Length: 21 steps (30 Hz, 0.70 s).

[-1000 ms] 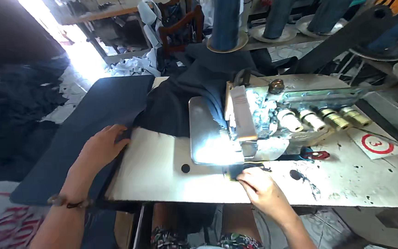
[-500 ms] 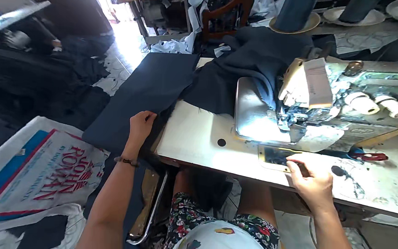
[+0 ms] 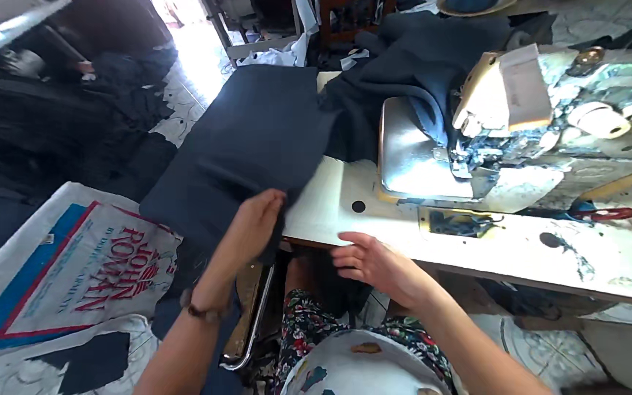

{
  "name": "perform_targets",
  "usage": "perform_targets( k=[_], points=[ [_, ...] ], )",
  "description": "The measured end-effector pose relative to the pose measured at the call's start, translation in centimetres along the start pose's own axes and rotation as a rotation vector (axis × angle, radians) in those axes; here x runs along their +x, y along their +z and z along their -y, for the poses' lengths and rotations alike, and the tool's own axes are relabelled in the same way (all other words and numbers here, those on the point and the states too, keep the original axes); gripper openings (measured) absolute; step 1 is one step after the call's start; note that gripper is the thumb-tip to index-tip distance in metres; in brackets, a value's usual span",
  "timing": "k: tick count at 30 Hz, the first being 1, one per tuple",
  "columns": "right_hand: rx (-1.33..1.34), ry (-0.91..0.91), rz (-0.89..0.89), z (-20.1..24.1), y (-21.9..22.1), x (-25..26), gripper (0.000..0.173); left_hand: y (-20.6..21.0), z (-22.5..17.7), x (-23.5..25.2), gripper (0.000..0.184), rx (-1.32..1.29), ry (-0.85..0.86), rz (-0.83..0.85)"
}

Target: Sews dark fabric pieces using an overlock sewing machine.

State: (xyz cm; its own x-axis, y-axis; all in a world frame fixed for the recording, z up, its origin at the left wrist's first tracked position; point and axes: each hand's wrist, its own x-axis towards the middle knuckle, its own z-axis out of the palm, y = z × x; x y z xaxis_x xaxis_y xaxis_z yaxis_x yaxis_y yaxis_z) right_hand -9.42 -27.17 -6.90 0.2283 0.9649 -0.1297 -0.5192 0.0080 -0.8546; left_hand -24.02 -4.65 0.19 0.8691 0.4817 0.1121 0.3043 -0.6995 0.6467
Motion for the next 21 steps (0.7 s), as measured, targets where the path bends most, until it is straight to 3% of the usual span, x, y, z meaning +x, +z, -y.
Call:
perform_targets(
  k=[2, 3, 7, 8, 13, 16, 21],
  points=[
    [0.176, -0.011, 0.036, -0.3, 0.4, 2.1, 0.061, 2.6, -1.0, -3.4, 0.028, -0.129, 0.050, 0.136],
    [0.232, -0.028, -0.026, -0.1, 0.6, 2.6, 0.050, 3.8, -1.6, -5.1, 0.029, -0.190, 0.087, 0.219],
    [0.277, 0.075, -0.517, 1.1, 0.9, 2.9, 0.025, 6.8, -2.7, -8.7, 0.023, -0.259, 0.323, 0.626],
    [0.229, 0.080, -0.573, 0.9, 0.8, 2.6, 0.022, 7.1, -2.8, -8.4, 0.021, -0.198, 0.384, 0.656],
    [-0.053, -0.146, -0.468, -2.0, 0.3, -1.0, 0.023, 8.4, -3.9, 0.0, 0.033, 0.215, 0.653, 0.182],
    [-0.231, -0.266, -0.440, -3.0, -0.3, -3.1, 0.021, 8.9, -4.8, 4.6, 0.040, 0.159, 0.724, 0.277],
    [-0.369, -0.344, -0.387, -3.0, -2.1, -6.2, 0.023, 11.1, -6.0, 5.3, 0.019, -0.206, 0.766, 0.410]
  ],
)
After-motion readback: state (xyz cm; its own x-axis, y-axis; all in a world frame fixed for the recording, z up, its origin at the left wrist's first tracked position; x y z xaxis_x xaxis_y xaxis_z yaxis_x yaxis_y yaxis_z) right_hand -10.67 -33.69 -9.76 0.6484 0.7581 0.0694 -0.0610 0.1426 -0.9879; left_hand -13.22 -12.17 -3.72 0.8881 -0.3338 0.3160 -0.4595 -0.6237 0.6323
